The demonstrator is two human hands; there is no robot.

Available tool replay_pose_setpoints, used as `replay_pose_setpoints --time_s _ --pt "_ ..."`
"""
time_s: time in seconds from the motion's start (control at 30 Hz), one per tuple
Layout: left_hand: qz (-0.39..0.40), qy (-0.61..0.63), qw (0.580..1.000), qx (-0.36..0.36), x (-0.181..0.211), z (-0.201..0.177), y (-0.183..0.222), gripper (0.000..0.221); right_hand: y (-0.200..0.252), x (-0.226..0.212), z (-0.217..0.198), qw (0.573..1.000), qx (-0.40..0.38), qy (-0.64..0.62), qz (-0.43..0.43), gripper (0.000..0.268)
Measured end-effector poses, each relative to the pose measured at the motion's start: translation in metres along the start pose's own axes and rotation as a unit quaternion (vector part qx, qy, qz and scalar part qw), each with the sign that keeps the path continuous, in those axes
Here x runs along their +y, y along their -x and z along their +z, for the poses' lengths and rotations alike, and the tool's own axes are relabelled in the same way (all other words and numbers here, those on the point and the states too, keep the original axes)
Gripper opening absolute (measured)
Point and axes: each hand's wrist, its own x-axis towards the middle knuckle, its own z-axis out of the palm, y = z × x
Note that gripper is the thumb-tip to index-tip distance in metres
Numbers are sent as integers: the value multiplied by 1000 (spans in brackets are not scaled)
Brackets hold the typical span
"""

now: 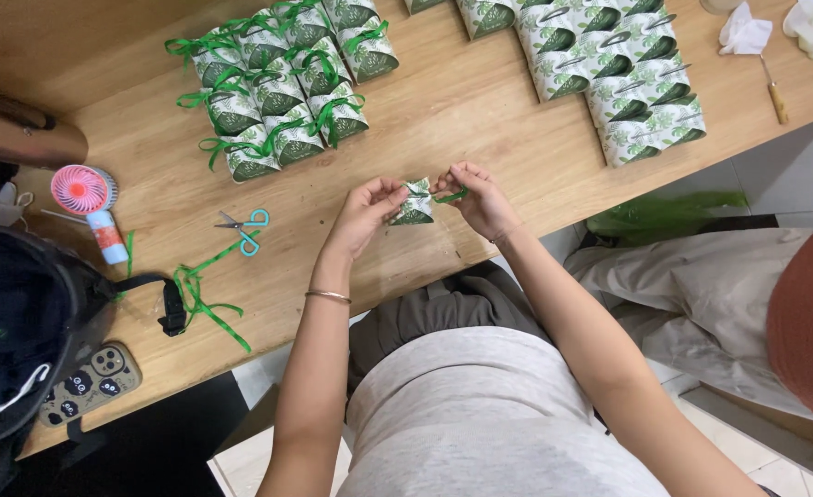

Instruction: The person is wrapping individual products in decorative paper and tying them with green ribbons.

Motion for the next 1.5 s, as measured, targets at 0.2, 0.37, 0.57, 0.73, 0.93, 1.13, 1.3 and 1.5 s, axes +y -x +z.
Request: replay_pose_setpoints --time_s 0.2,0.37,0.57,0.73,0.93,1.13,1.3,1.5 --pt "90 36 995 36 -9 24 -18 13 -6 -5 -4 1000 -4 -2 -5 12" --pt "157 -26 985 62 -38 34 -48 13 -12 -9 -20 998 17 59 -22 12" --pt "170 -67 981 64 -35 58 -67 16 -12 -21 -41 980 43 183 -65 17" --pt "167 -130 975 63 -24 76 -73 11 -17 -26 -55 972 63 211 -81 16" --pt "185 -264 940 112 -9 92 -80 15 -29 -33 -60 966 76 216 -117 27" --pt "139 -205 962 117 -8 84 -90 50 -30 -48 -60 933 38 343 -97 11" --pt "78 -147 985 36 -28 60 -106 27 -30 -58 -58 925 -27 376 -49 8" --pt "97 -146 982 64 -30 60 -100 15 -25 -58 -51 912 -31 407 -45 13"
